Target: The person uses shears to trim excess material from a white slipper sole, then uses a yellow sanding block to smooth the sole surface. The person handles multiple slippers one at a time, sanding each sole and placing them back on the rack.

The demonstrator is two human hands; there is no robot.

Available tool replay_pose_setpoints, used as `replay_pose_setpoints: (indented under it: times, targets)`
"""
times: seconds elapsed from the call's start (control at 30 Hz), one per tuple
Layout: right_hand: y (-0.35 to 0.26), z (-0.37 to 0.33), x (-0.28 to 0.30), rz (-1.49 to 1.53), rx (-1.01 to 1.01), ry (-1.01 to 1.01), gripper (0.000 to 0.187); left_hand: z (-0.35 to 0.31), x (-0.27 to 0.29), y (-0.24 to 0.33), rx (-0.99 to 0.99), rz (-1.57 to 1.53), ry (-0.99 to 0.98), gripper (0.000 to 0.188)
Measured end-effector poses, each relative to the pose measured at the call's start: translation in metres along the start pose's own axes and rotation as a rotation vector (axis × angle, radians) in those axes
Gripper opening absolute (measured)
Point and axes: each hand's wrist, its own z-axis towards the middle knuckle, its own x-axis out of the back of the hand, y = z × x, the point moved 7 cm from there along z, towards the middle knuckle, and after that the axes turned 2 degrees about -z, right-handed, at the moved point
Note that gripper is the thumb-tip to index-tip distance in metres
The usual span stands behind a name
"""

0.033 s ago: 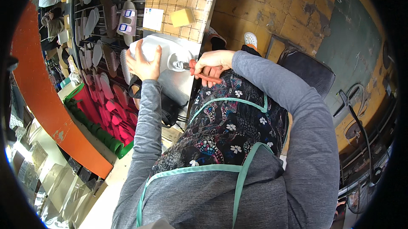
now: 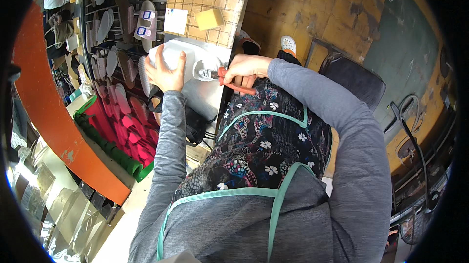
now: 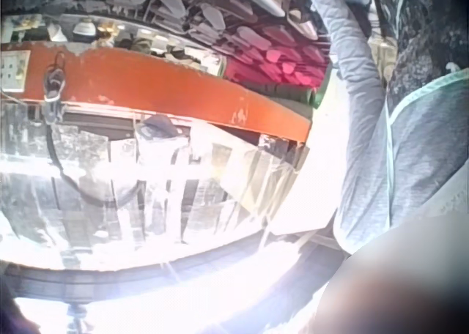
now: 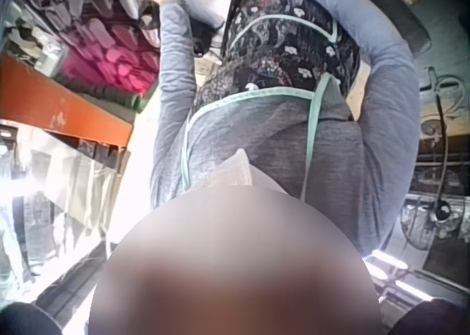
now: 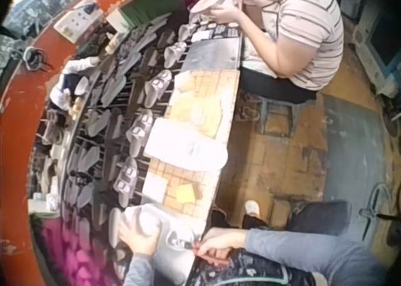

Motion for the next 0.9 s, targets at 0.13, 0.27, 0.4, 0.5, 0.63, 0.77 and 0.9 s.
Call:
replay_pose_setpoints:
  times: [0.13, 0.27, 0.4, 0.5, 0.63, 0.77, 0.9]
  targets:
    - [-0.05, -0.047, -0.007, -1.048, 0.48, 0.863, 0.046, 0.005, -0.002, 0.006, -0.006, -0.009, -0.005, 0.072]
    - [-0.045, -0.043, -0.06, -1.746, 0.355, 1.119, 0.063, 0.006, -0.003, 0.006, 0.001, -0.018, -0.019, 0.072]
    - [-0.044, -0.032, -0.056, -1.859, 0.145, 1.048, 0.052, 0.005, -0.004, 0.011, -0.007, -0.017, -0.014, 0.072]
    - [-0.049, -0.027, -0.038, -1.157, 0.466, 0.584, 0.032, 0.006, -0.002, 0.015, -0.007, -0.005, 0.002, 0.071]
    - [-0.008, -0.01, -0.017, 0.03, 0.083, 0.006, 0.035, 0.007, -0.003, 0.02, 0.006, -0.008, -0.007, 0.071]
    - [0.016, -0.019, -0.023, 0.565, 0.049, -0.11, 0.043, 0.007, -0.003, 0.025, 0.004, -0.023, 0.025, 0.072]
    - [0.003, -0.043, 0.009, 0.019, 0.247, 0.421, 0.028, 0.006, -0.003, 0.029, 0.001, -0.01, 0.007, 0.07]
